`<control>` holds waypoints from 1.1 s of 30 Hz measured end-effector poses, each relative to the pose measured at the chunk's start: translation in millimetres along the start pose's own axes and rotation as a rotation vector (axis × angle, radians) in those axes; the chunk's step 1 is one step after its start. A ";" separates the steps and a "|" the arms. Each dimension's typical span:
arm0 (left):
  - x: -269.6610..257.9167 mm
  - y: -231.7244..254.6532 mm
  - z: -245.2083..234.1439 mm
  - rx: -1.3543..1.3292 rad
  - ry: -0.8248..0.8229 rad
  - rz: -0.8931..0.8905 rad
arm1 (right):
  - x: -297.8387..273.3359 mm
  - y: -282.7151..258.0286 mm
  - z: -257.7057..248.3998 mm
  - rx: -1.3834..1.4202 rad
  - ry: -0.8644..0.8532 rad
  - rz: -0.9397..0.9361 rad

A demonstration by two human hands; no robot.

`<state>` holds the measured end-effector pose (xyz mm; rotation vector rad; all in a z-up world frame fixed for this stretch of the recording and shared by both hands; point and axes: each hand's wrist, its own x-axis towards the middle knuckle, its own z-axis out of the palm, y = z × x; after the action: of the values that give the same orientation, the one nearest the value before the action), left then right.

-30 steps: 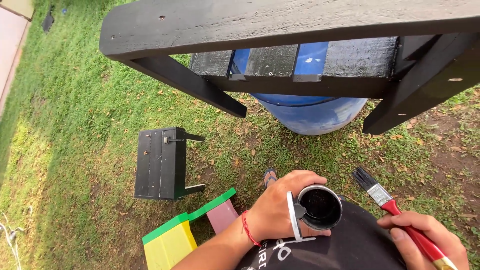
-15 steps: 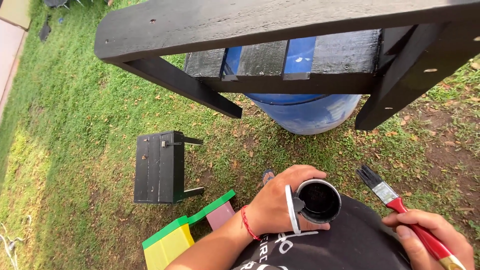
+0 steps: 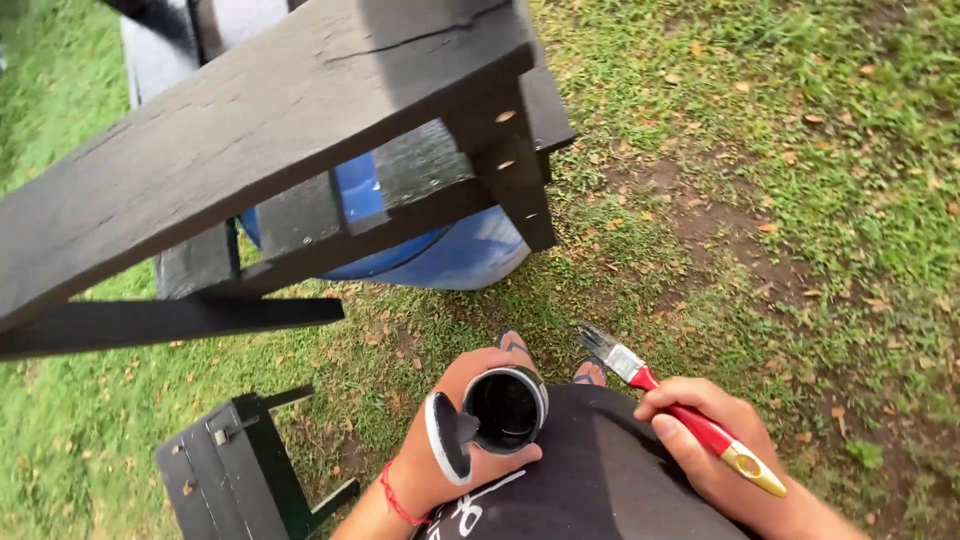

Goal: Painting a black wooden structure, likely a chair or stand, using a paintbrush and a small can of black paint.

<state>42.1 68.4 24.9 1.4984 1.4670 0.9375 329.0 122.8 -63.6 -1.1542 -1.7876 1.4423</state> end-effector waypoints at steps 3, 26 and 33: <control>16.1 -5.3 5.2 0.038 -0.105 -0.007 | -11.6 3.8 -6.1 -0.022 0.133 0.031; 195.5 9.5 37.5 -0.244 -0.490 0.305 | 30.2 -37.7 -30.1 0.137 0.863 0.209; 251.5 20.5 96.8 0.047 -0.430 0.159 | 46.9 71.5 -150.8 0.046 0.654 0.247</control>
<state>150.2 314.6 -2.2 1.7422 1.0775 0.6208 453.0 239.2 -97.0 -1.6310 -1.1828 1.0430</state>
